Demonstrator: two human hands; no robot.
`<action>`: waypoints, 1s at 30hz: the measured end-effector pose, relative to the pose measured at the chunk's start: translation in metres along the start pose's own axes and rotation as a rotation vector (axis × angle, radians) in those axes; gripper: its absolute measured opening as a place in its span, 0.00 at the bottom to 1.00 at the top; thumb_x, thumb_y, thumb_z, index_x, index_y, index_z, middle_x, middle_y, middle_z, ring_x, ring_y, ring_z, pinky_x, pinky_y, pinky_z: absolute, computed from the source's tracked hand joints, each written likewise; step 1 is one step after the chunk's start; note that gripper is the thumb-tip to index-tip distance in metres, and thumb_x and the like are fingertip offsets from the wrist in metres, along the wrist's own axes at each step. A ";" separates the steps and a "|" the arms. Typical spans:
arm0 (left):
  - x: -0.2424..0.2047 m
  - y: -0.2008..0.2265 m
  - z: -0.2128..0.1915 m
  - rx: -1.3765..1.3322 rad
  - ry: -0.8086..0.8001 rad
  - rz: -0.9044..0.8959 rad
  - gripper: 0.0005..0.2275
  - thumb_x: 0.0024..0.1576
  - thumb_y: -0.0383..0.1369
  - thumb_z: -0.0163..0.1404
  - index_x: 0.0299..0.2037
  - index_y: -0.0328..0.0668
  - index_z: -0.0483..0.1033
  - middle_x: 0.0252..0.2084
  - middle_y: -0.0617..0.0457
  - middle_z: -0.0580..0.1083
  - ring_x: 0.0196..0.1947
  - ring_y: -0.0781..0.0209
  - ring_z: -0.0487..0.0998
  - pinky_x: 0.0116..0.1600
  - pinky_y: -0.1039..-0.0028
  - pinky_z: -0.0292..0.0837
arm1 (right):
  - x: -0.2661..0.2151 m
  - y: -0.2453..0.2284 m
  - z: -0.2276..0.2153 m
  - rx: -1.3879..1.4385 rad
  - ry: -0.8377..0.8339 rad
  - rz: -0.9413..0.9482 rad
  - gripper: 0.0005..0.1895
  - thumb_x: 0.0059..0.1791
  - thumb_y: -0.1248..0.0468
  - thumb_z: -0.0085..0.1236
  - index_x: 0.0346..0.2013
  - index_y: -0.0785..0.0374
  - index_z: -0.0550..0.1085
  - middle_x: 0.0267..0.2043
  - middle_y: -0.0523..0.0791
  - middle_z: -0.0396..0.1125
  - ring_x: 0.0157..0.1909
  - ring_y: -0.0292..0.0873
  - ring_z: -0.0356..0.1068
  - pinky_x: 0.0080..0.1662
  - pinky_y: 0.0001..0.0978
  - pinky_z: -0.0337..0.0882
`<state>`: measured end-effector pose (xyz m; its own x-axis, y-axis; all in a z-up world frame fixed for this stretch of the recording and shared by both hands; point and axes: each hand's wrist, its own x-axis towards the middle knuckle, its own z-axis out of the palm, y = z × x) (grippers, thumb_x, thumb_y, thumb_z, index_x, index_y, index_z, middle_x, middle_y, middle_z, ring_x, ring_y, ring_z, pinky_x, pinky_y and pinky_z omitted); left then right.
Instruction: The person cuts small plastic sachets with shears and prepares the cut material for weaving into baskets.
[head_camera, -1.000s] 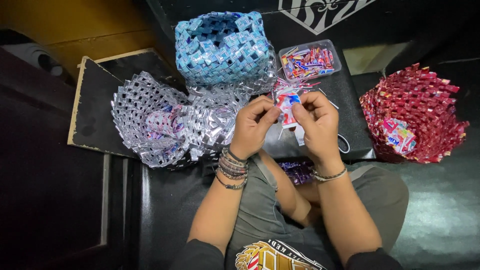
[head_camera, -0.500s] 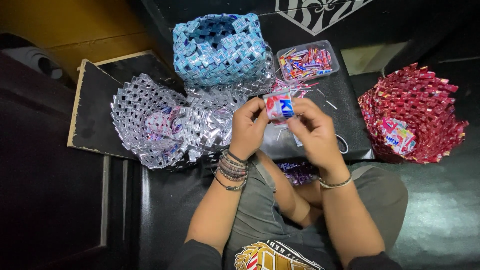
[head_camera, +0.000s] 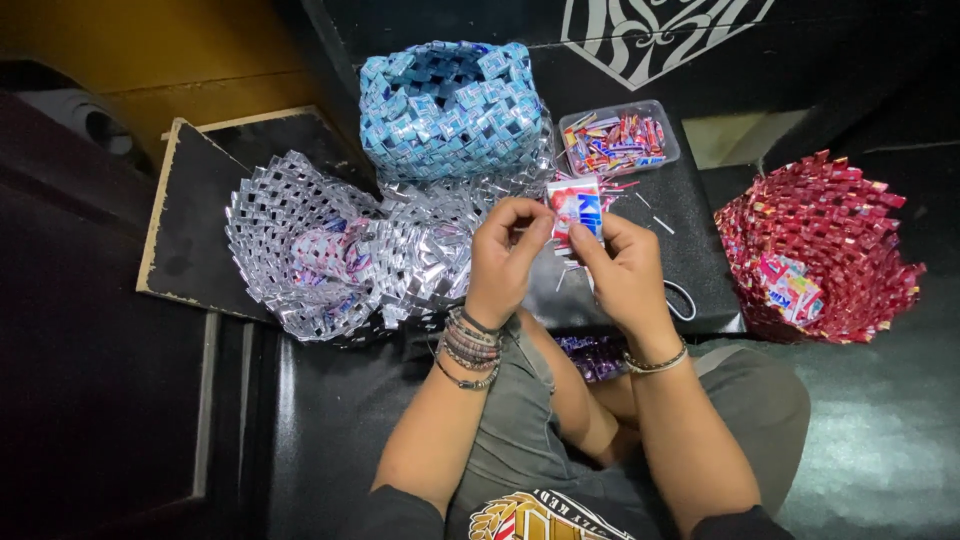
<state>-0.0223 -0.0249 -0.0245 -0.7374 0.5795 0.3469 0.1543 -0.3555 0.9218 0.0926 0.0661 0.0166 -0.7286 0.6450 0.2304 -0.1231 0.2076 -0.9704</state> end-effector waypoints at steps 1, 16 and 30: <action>0.000 0.001 -0.001 0.000 0.000 -0.004 0.07 0.62 0.35 0.55 0.41 0.38 0.78 0.35 0.55 0.74 0.38 0.71 0.74 0.42 0.81 0.70 | 0.000 0.001 0.000 0.000 0.000 0.004 0.12 0.56 0.65 0.58 0.28 0.62 0.77 0.23 0.38 0.68 0.34 0.28 0.61 0.38 0.23 0.67; -0.010 0.025 0.009 -0.089 -0.215 0.109 0.20 0.61 0.34 0.55 0.63 0.38 0.73 0.53 0.43 0.77 0.51 0.61 0.77 0.54 0.70 0.73 | -0.007 0.005 -0.014 0.127 -0.258 0.002 0.11 0.54 0.67 0.59 0.27 0.63 0.77 0.22 0.39 0.65 0.33 0.32 0.61 0.40 0.26 0.69; -0.017 0.018 0.013 -0.065 -0.264 -0.084 0.11 0.68 0.31 0.45 0.51 0.36 0.80 0.36 0.52 0.81 0.34 0.74 0.72 0.42 0.78 0.73 | -0.045 0.060 -0.081 0.098 -0.355 0.062 0.29 0.50 0.65 0.57 0.66 0.69 0.68 0.46 0.57 0.75 0.49 0.48 0.76 0.48 0.40 0.77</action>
<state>0.0015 -0.0309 -0.0116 -0.5477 0.7770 0.3102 0.0506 -0.3393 0.9393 0.1724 0.1094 -0.0457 -0.9229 0.3553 0.1484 -0.1229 0.0932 -0.9880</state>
